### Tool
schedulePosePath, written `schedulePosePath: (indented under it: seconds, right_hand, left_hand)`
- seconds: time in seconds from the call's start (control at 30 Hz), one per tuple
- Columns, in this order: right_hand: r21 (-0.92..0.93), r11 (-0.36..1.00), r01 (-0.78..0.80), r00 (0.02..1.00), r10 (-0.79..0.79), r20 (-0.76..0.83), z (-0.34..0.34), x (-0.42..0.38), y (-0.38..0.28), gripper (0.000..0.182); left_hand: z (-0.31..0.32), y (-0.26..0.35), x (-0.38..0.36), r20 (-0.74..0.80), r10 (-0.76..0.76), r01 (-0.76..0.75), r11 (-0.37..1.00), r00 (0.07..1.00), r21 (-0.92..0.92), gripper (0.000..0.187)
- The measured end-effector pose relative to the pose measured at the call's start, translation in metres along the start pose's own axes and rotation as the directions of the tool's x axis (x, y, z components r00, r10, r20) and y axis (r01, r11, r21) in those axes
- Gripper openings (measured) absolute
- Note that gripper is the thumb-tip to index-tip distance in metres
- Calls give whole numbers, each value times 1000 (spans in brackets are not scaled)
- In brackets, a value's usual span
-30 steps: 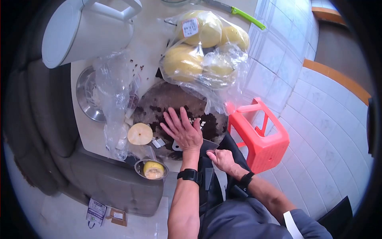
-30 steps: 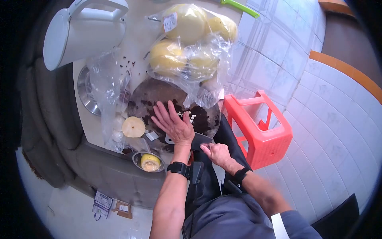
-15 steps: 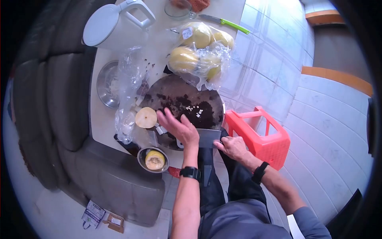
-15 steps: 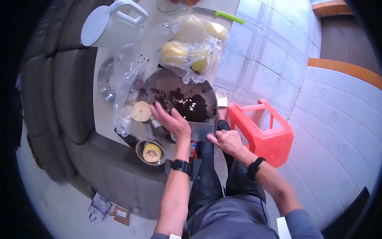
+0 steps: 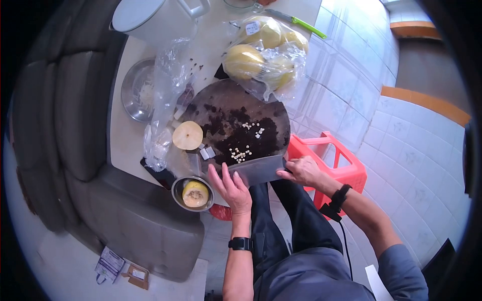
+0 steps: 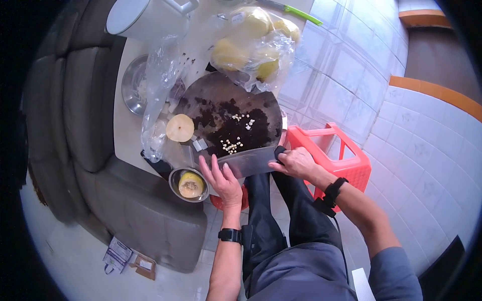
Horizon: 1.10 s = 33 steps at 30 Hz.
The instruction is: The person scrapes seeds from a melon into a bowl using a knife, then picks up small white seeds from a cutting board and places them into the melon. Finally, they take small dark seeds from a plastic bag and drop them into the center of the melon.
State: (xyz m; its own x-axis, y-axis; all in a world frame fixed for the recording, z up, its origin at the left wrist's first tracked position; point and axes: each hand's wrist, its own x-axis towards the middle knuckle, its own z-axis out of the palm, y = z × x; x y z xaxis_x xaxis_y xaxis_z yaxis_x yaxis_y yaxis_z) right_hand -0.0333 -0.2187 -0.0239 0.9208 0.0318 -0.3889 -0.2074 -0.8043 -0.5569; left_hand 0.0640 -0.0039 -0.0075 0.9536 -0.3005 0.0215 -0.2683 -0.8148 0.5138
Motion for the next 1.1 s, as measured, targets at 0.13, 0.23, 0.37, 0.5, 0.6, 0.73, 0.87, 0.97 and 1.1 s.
schedulePosePath:
  seconds: [0.13,0.23,0.37,0.5,0.6,0.73,0.87,0.97,1.1]
  right_hand:
    - [295,919,-260,964,264,29,4,-32,-7,60]
    - [488,789,-372,926,353,136,-6,-50,-20,53]
    - [696,552,-460,870,436,229,-9,-63,-32,47]
    - [732,455,-507,824,506,255,3,-71,-34,38]
    - [768,495,-407,854,503,129,14,-70,-32,36]
    - [716,519,-467,850,487,201,5,-66,-31,34]
    - [675,547,-495,844,488,224,-7,-63,-32,34]
    - [703,552,-449,861,479,172,-10,-64,-33,34]
    - [696,577,-428,873,463,153,-8,-67,-29,35]
  left_hand:
    - [-7,-5,-7,-84,-125,121,992,989,-43,35]
    - [-10,-5,8,189,-328,370,888,926,-271,46]
    - [3,0,33,337,-191,254,955,922,-152,65]
    - [15,10,45,330,-206,286,934,921,-215,52]
    - [28,16,52,306,-166,250,932,937,-260,44]
    - [44,26,64,219,-112,178,932,969,-314,37]
    - [43,32,68,206,-84,179,844,975,-506,31]
    - [19,35,57,158,-254,298,858,954,-418,36]
    - [16,28,40,264,-311,375,894,913,-245,51]
